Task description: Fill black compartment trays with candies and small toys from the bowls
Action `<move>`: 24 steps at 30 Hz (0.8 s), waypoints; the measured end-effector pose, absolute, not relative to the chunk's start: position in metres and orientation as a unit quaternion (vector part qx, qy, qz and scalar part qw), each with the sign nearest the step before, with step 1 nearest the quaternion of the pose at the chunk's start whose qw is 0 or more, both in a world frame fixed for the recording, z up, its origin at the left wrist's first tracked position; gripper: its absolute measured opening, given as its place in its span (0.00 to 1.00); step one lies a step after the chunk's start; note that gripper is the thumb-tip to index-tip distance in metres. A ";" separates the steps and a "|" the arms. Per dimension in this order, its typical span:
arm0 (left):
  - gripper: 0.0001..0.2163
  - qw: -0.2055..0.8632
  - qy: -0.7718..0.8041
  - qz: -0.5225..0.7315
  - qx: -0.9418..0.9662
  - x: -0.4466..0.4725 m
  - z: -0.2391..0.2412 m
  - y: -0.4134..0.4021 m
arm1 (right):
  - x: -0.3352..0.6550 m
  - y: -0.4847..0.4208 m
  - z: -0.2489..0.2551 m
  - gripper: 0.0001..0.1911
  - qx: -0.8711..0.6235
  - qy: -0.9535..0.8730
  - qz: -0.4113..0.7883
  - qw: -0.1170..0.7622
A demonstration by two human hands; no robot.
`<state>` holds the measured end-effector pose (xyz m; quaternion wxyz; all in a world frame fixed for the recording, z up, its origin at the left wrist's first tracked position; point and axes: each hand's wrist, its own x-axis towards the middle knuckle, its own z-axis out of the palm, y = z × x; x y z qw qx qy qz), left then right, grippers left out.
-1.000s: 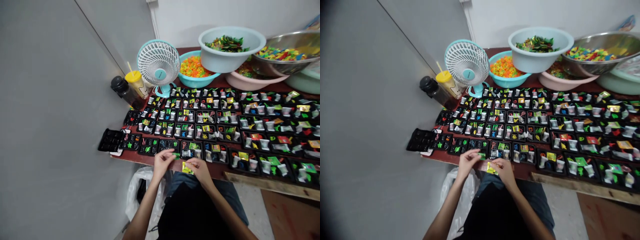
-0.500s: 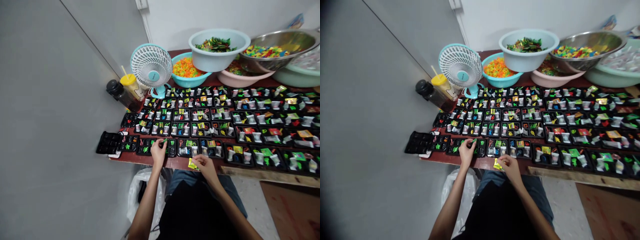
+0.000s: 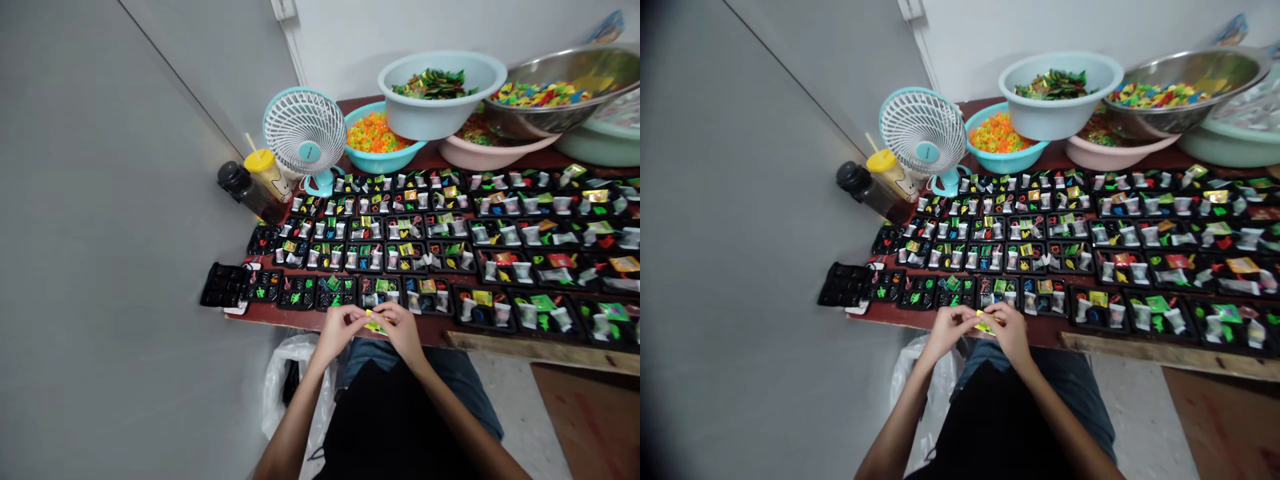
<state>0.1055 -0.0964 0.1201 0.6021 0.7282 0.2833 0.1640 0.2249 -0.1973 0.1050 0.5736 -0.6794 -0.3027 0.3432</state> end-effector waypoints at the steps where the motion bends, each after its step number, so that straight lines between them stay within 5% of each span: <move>1: 0.12 0.606 0.293 0.172 0.719 0.103 0.119 -0.093 | 0.223 -0.196 0.106 0.13 -0.672 -0.295 0.350 0.582; 4: 0.12 0.569 0.360 0.251 0.696 0.085 0.110 -0.062 | 0.219 -0.196 0.103 0.14 -0.659 -0.273 0.369 0.596; 7: 0.12 0.396 0.484 0.383 0.680 0.057 0.093 -0.015 | 0.221 -0.201 0.095 0.15 -0.663 -0.270 0.380 0.586; 11: 0.12 0.203 0.562 0.397 0.697 0.032 0.069 0.023 | 0.227 -0.207 0.085 0.16 -0.674 -0.279 0.389 0.563; 21: 0.13 0.111 0.604 0.343 0.711 0.034 0.068 0.006 | 0.229 -0.210 0.086 0.15 -0.683 -0.282 0.389 0.550; 24: 0.11 0.203 0.552 0.365 0.722 0.043 0.088 -0.023 | 0.225 -0.203 0.090 0.15 -0.689 -0.274 0.375 0.557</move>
